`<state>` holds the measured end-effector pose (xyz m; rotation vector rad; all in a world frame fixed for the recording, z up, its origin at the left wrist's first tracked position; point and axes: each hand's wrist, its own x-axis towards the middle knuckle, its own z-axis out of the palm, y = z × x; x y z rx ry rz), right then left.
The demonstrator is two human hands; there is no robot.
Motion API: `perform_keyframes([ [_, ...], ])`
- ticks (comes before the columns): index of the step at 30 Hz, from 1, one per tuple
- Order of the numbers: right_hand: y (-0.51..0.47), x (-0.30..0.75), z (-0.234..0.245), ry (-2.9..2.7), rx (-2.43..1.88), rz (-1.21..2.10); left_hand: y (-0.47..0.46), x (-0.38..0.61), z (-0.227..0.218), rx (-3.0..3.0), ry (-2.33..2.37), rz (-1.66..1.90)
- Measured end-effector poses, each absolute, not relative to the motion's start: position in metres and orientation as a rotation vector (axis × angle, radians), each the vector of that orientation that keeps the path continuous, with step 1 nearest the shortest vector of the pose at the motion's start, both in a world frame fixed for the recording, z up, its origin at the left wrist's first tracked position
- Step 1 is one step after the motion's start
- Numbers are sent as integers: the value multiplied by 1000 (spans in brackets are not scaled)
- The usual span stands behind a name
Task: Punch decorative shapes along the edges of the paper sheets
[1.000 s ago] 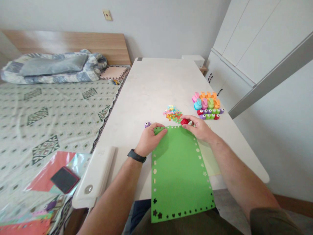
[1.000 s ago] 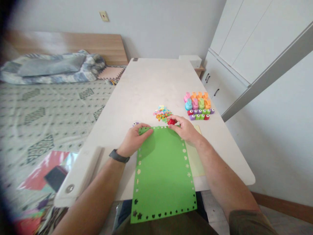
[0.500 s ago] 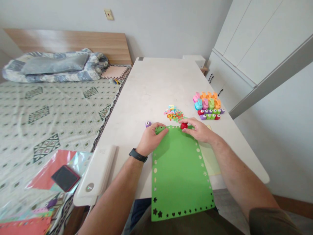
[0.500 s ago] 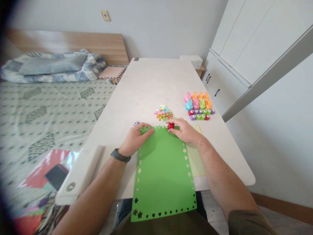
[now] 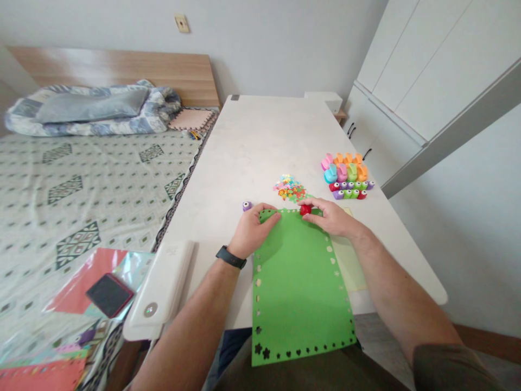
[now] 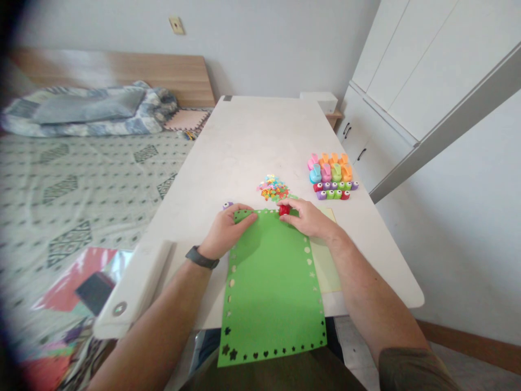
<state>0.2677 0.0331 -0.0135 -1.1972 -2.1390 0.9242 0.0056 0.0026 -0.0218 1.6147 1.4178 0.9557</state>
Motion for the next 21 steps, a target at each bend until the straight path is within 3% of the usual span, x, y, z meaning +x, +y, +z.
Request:
perform_keyframes([
  [21,33,261,-19,-2135,-1268,852,2,7,-20,1616,1421,969],
])
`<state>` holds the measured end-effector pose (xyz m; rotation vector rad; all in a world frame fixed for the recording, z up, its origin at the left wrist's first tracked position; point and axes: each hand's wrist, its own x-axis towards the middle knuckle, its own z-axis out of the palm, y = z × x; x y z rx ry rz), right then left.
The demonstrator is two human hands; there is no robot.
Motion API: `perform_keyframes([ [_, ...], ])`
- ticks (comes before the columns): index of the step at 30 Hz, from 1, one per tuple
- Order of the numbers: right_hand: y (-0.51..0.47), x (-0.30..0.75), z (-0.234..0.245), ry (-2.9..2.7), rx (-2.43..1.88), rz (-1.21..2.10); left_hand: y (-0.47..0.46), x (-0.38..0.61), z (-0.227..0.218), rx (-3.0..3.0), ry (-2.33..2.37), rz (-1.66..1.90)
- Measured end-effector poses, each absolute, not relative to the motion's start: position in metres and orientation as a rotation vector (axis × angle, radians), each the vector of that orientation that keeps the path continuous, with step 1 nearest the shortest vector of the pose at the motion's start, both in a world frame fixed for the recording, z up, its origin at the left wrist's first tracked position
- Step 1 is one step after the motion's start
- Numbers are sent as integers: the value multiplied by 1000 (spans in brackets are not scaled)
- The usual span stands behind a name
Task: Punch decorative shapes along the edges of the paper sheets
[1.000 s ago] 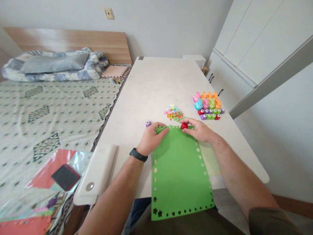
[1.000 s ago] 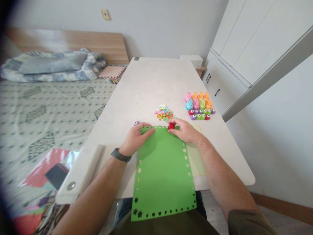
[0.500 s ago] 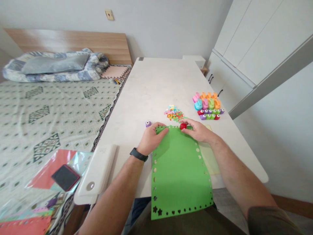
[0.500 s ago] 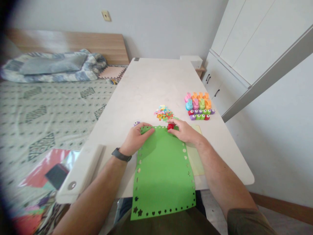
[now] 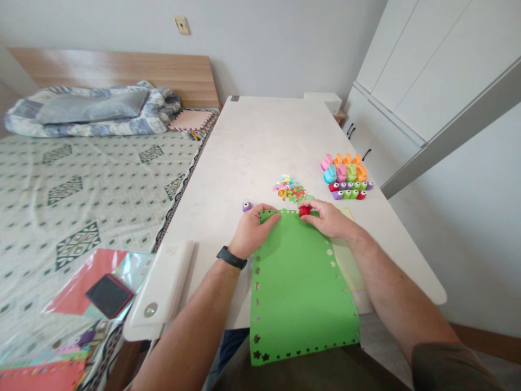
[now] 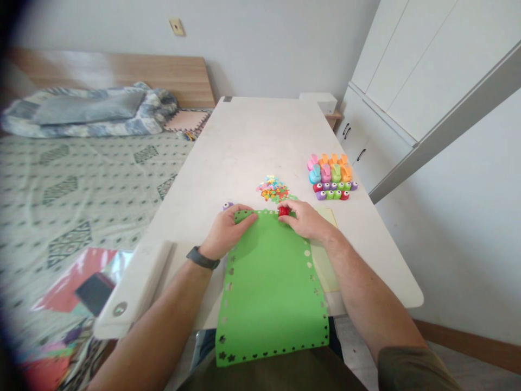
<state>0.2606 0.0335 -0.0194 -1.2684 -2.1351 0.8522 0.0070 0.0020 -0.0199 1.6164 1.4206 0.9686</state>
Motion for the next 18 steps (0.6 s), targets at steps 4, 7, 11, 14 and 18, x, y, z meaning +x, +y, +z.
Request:
perform_keyframes([
  [4,33,259,-20,-2133,-1253,843,2,7,-20,1619,1434,966],
  [7,33,258,-19,-2119,-1255,847,2,7,-20,1624,1437,965],
  [11,32,259,-18,-2124,-1262,869,2,7,-20,1622,1437,949],
  [14,32,259,-17,-2130,-1259,868,2,7,-21,1615,1431,947],
  [18,32,260,-19,-2128,-1255,838,2,6,-21,1608,1426,953],
])
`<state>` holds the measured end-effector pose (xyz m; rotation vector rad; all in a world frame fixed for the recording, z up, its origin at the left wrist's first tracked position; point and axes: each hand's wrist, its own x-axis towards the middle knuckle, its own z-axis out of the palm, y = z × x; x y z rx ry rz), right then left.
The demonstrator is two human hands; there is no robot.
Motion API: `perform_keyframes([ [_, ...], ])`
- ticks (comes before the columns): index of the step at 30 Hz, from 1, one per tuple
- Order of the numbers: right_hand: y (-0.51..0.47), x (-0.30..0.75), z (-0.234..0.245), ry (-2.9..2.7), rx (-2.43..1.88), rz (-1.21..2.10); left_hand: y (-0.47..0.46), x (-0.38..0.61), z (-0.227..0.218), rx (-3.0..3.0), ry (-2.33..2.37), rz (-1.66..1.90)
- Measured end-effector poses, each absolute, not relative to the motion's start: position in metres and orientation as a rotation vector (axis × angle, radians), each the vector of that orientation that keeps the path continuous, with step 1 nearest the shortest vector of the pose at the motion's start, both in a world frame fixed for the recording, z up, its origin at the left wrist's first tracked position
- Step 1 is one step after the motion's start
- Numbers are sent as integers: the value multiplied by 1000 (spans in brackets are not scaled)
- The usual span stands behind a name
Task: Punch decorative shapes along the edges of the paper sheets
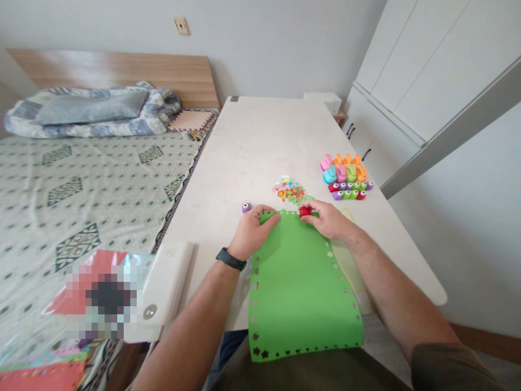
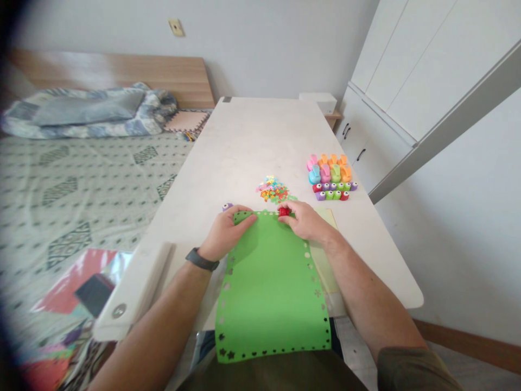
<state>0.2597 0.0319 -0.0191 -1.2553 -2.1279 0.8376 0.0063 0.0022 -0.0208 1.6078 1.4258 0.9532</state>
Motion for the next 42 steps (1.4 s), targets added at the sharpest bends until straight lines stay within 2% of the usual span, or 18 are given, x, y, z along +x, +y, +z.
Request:
perform_keyframes([
  [42,32,262,-22,-2135,-1234,859,2,6,-21,1640,1458,952],
])
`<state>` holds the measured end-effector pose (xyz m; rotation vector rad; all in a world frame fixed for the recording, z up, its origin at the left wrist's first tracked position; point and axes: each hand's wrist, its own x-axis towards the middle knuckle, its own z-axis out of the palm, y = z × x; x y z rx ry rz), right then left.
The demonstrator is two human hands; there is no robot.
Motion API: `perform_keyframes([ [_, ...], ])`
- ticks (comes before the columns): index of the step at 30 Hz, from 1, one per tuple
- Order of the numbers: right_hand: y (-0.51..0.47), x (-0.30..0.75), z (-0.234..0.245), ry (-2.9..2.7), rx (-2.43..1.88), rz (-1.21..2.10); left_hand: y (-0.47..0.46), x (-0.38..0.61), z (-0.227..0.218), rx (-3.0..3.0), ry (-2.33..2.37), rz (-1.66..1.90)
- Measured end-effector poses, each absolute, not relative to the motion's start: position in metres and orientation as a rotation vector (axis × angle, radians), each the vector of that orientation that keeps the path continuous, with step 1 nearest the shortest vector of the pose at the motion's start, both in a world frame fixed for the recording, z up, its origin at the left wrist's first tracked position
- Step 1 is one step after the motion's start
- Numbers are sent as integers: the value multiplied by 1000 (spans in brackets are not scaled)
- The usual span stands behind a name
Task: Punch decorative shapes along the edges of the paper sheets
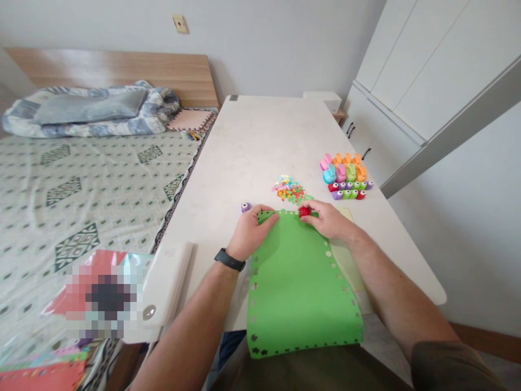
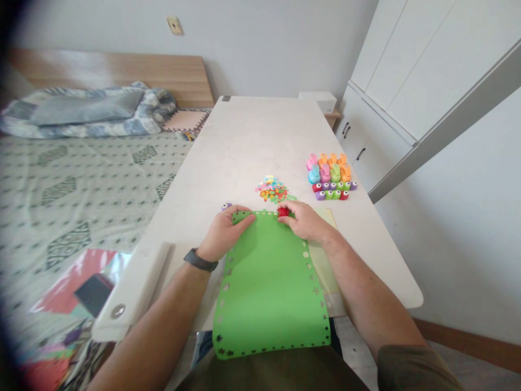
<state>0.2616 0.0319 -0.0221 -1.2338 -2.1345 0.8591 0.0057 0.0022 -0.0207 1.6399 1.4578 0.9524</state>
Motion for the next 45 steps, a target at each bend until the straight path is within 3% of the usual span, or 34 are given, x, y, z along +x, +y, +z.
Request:
perform_keyframes([
  [11,32,257,-20,-2129,-1219,851,7,1,-9,1720,1481,938],
  [17,32,256,-19,-2141,-1255,811,6,13,22,2041,1504,999],
  [22,32,254,-16,-2208,-1217,720,11,39,48,2514,1328,663],
  [30,32,253,-16,-2231,-1174,684,47,61,20,2544,1254,262],
  [45,30,248,-20,-2238,-1130,691,57,53,1,2504,1098,342],
])
